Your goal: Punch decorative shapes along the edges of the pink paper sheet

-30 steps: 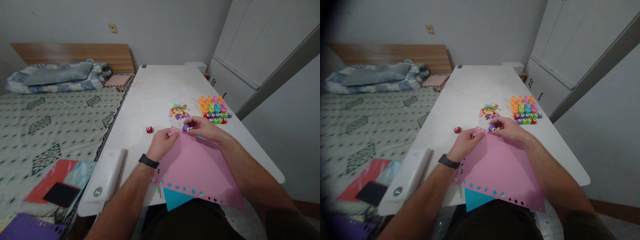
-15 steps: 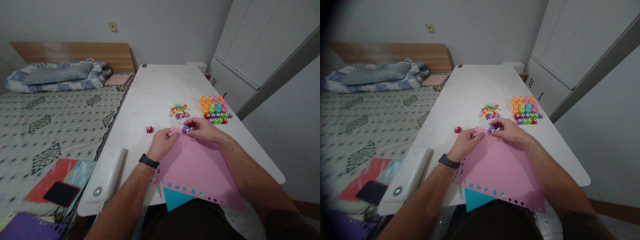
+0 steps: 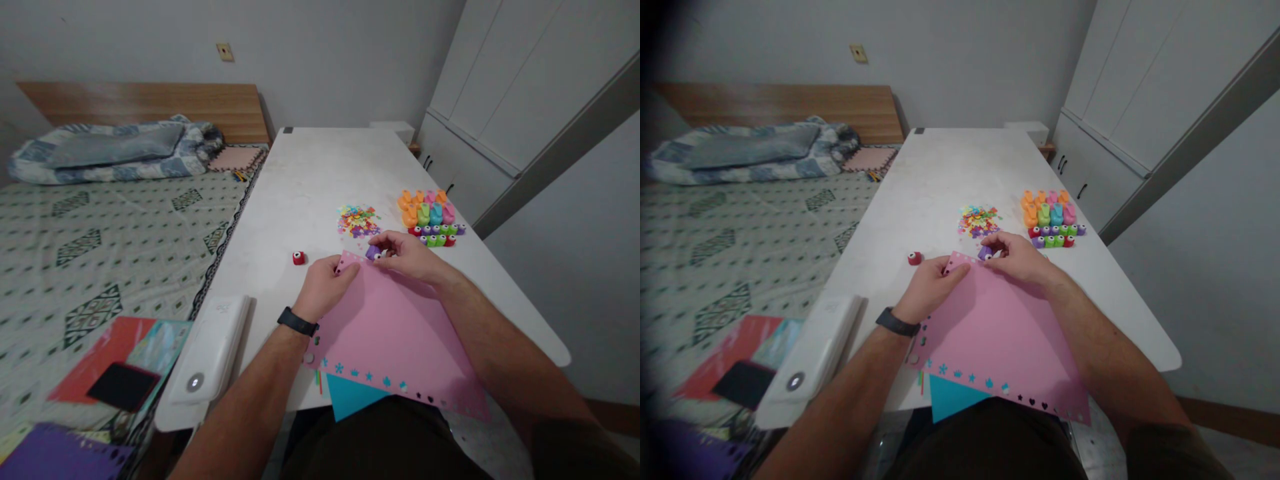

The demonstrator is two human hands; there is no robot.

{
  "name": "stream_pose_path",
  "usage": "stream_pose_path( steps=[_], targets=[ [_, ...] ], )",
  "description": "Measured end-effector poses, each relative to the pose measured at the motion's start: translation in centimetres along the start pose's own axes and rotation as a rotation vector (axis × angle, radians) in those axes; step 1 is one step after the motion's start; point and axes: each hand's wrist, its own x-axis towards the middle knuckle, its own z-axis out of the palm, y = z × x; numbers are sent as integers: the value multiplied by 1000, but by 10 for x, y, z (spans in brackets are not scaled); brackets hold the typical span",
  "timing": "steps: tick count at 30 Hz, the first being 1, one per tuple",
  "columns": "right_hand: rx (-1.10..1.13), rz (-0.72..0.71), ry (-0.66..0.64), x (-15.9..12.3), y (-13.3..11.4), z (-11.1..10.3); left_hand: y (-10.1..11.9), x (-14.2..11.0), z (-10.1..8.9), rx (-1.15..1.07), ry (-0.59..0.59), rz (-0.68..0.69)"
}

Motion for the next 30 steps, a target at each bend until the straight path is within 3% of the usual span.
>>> stream_pose_path(
  steps=[10, 19, 30],
  targets=[
    [45, -19, -64, -2, 0, 3, -3, 1, 1, -23, -7, 1],
    [85, -42, -205, -2, -1, 3, 1, 1, 2, -21, -8, 24],
    [232, -20, -230, -3, 5, 9, -3, 1, 2, -11, -32, 31]
  ],
)
